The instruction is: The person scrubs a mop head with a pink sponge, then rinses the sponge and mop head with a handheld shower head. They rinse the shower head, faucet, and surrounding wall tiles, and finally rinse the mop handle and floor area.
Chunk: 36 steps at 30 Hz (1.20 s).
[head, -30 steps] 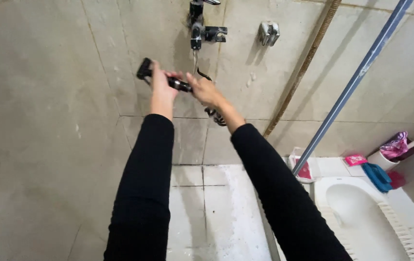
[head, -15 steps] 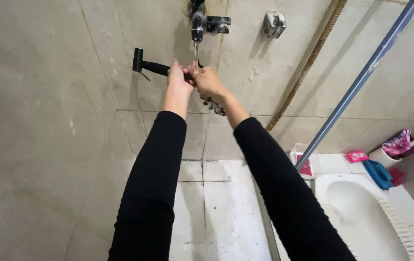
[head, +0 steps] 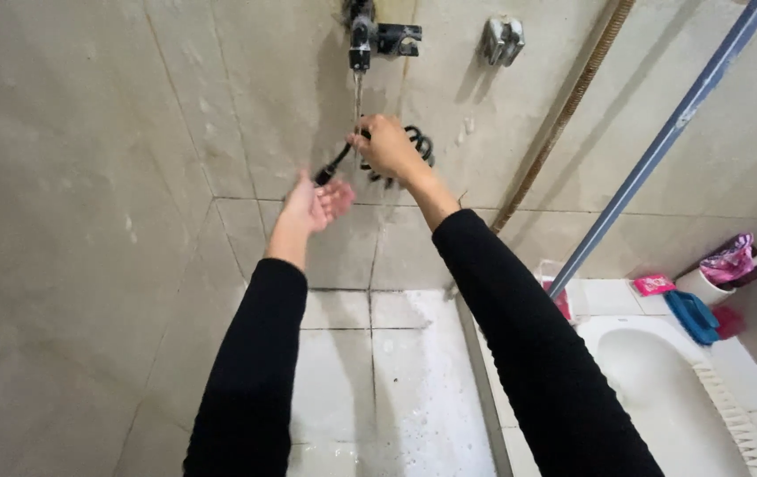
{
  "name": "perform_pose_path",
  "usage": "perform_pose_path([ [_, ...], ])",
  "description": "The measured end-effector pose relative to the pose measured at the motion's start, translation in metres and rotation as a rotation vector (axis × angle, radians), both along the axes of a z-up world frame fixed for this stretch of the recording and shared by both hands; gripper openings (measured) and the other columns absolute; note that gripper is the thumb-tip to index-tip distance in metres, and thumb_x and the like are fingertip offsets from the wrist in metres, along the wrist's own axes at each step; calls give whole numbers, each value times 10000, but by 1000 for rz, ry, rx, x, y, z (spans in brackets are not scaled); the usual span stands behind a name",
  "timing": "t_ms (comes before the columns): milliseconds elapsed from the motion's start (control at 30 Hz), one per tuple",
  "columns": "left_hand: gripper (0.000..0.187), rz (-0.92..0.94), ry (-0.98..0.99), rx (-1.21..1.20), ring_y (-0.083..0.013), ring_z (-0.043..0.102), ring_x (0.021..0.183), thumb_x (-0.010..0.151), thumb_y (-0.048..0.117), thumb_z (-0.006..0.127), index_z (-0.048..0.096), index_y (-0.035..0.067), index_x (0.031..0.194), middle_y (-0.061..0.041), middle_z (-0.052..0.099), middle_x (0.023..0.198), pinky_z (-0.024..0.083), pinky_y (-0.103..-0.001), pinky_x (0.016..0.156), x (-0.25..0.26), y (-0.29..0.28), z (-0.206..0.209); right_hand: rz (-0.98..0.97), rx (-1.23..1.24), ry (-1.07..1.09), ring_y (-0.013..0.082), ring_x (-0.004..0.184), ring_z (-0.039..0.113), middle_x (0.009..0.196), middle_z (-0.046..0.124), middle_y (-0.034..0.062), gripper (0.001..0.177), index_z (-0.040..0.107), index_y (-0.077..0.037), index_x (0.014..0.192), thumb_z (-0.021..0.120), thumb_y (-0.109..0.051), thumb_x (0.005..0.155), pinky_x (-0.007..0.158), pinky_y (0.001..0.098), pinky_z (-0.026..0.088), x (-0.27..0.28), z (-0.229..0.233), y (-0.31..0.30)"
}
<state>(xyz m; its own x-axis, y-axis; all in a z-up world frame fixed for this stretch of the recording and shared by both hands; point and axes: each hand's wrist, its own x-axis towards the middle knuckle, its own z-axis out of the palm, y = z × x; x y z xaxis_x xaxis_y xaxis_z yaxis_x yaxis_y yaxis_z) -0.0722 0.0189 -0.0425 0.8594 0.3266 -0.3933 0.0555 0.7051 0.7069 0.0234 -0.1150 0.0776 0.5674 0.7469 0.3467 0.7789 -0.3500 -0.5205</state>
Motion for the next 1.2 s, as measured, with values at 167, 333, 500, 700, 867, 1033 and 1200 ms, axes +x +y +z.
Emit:
perform_pose_path([
  [167, 484, 166, 122, 1014, -286, 616, 962, 1030, 560, 476, 625, 101, 1070, -138, 644, 1019, 518, -404, 805, -10, 7, 24, -28, -128, -21, 270, 786, 716, 842, 712, 130, 192, 715, -27, 975, 729, -215, 937, 698, 408, 581, -6, -16, 18],
  [333, 983, 56, 100, 1128, -425, 405, 1445, 1008, 754, 171, 547, -66, 1400, -291, 497, 1485, 334, -545, 1180, -15, -32, 60, -25, -224, -191, 328, 762, 748, 767, 737, 140, 130, 771, -12, 893, 720, -131, 889, 689, 437, 599, -14, -21, 28],
  [500, 1103, 152, 217, 1003, -354, 617, 1269, 874, 905, 192, 708, -5, 1223, -180, 729, 1202, 459, -493, 1061, -18, -34, 64, 37, -331, -262, 397, 845, 749, 842, 743, 200, 141, 771, -4, 950, 723, -81, 842, 710, 528, 605, -29, -15, 28],
  [700, 696, 268, 114, 766, -214, 682, 920, 891, 735, 554, 733, 63, 925, -80, 699, 900, 516, -360, 897, -19, -3, 17, -5, -312, -1041, 220, 670, 746, 639, 733, 44, 250, 792, -173, 729, 603, -39, 823, 749, 334, 538, -28, -12, 23],
  [867, 500, 307, 149, 815, -232, 680, 900, 877, 546, 633, 745, 60, 905, -98, 691, 911, 517, -412, 826, -6, -1, -21, -5, -316, -1298, 143, 924, 671, 842, 753, -50, 209, 781, -241, 801, 619, -110, 824, 861, 305, 476, -28, -18, 4],
  [1033, 428, 296, 61, 849, -157, 571, 429, 918, 422, 534, 654, 142, 618, -6, 583, 525, 461, -296, 474, 17, -10, -2, -4, -198, -1058, 197, 1005, 685, 969, 741, 26, 233, 794, -101, 917, 589, -6, 860, 812, 306, 568, -50, -24, 2],
  [1200, 430, 351, 44, 705, -185, 596, 567, 751, 473, 674, 742, 49, 762, -69, 613, 645, 498, -359, 529, -12, -39, 41, 372, 432, 269, 511, 1288, 528, 1360, 604, 261, 748, 584, -60, 1388, 576, 137, 666, 1109, 573, 444, -64, -18, -7],
])
